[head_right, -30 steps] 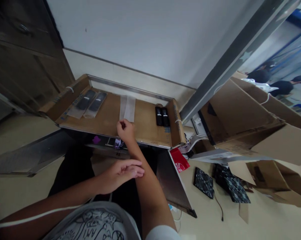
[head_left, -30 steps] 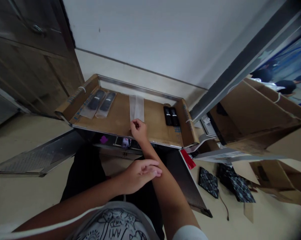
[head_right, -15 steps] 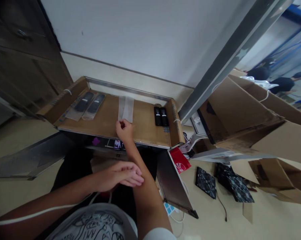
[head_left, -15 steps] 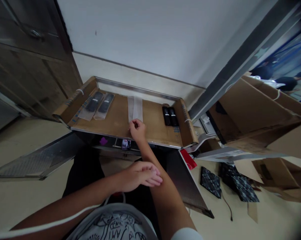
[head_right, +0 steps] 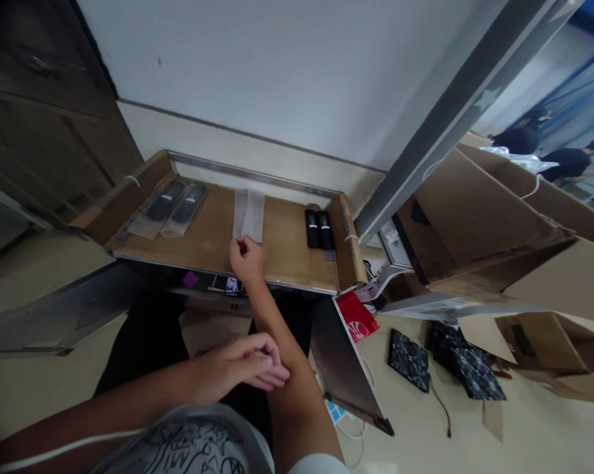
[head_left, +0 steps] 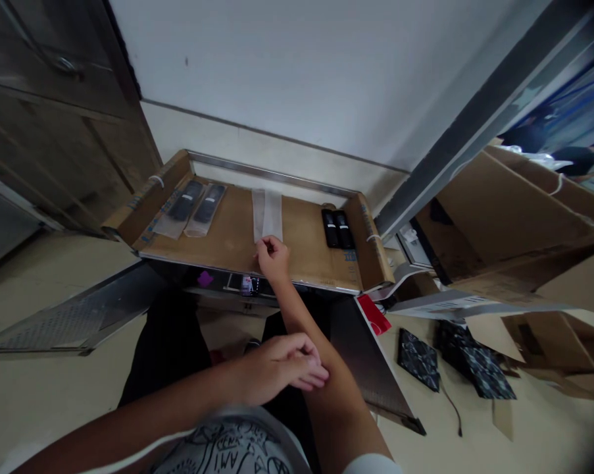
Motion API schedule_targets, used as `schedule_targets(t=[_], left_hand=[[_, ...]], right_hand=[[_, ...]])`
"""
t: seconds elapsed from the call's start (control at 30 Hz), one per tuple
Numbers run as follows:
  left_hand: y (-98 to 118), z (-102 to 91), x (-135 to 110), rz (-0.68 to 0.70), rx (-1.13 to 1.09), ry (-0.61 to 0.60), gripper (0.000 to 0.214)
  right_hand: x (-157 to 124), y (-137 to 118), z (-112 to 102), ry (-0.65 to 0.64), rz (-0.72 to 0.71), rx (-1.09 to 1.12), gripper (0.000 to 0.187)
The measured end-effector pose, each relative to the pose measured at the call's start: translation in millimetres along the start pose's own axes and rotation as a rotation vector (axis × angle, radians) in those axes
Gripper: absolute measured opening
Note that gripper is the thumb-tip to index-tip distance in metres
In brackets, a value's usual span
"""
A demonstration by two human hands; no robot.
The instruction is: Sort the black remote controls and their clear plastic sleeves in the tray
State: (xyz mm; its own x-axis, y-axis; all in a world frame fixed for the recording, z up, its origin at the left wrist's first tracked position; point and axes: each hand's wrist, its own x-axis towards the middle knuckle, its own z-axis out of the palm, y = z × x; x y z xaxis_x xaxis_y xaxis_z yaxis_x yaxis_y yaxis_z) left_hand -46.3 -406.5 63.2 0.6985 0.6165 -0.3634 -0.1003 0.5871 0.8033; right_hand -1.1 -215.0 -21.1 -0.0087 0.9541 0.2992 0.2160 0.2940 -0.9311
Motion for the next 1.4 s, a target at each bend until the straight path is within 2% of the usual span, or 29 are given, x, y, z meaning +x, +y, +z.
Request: schedule_targets(t=[0.07, 0.13, 0.3, 0.43, 0.53, 0.63, 0.7, 0.77, 0.83, 0.9, 0.97, 1.07, 1.13, 1.2, 1.4], left_hand=[[-4.3, 9.4, 1.4, -0.034, -0.019, -0.059, 0.046], [-3.5, 9.2, 1.1, -0.044, -0.009, -0.064, 0.045], [11.6, -11.8, -7.3, 0.070, 0.225, 0.090, 0.029], [10.5, 2.2, -7.3, 0.055, 0.290, -0.017, 0.020], [9.2, 12.6, -3.2, 0.037, 0.267, -0.060, 0.018], [15.8, 4.1, -2.0, 0.050, 0.192, 0.050, 0.023], [20.3, -3.6, -3.2, 0.042, 0.190, 0.084, 0.026], [21.0, -4.3, -4.9, 0.007, 0.175, 0.052, 0.027], [18.5, 2.8, -6.6, -0.040, 0.174, -0.015, 0.027], [17.2, 11.6, -9.4, -0.041, 0.279, -0.059, 0.025], [21.0, 15.2, -14.1, 0.011, 0.425, -0.033, 0.025], [33.4, 8.4, -23.0, 0.093, 0.533, 0.070, 0.029], [38.9, 3.0, -26.3, 0.091, 0.554, 0.081, 0.031], [37.5, 2.9, -25.6, 0.075, 0.554, 0.047, 0.030], [15.7, 12.4, -14.5, 0.058, 0.461, -0.039, 0.028]], right_hand=[[-0.2, -0.3, -1.1, 0.001, 0.018, 0.035, 0.026], [-0.2, -0.2, -1.8, 0.008, 0.017, 0.060, 0.025], [1.2, 2.3, 0.1, 0.015, -0.013, 0.065, 0.024], [0.9, 3.9, 0.4, 0.016, -0.030, 0.036, 0.025], [-0.3, 3.9, -0.8, 0.010, -0.023, 0.008, 0.026], [-0.2, 3.9, -0.5, 0.002, -0.023, 0.004, 0.026], [0.2, 4.2, 0.8, 0.011, -0.029, 0.002, 0.025], [0.3, 4.6, 1.8, 0.017, -0.037, -0.018, 0.025], [-0.1, 4.7, 1.8, 0.024, -0.031, -0.034, 0.025], [-0.4, 4.4, 0.9, 0.026, -0.018, -0.029, 0.026], [-0.3, 3.8, 0.0, 0.024, -0.006, -0.013, 0.026], [0.7, 2.9, 0.3, 0.024, -0.006, 0.012, 0.026], [1.1, 2.3, 1.3, 0.031, -0.014, 0.015, 0.025], [0.8, 1.6, 1.8, 0.032, -0.020, 0.009, 0.025], [-0.7, -2.6, -2.8, 0.015, 0.045, 0.089, 0.026]])
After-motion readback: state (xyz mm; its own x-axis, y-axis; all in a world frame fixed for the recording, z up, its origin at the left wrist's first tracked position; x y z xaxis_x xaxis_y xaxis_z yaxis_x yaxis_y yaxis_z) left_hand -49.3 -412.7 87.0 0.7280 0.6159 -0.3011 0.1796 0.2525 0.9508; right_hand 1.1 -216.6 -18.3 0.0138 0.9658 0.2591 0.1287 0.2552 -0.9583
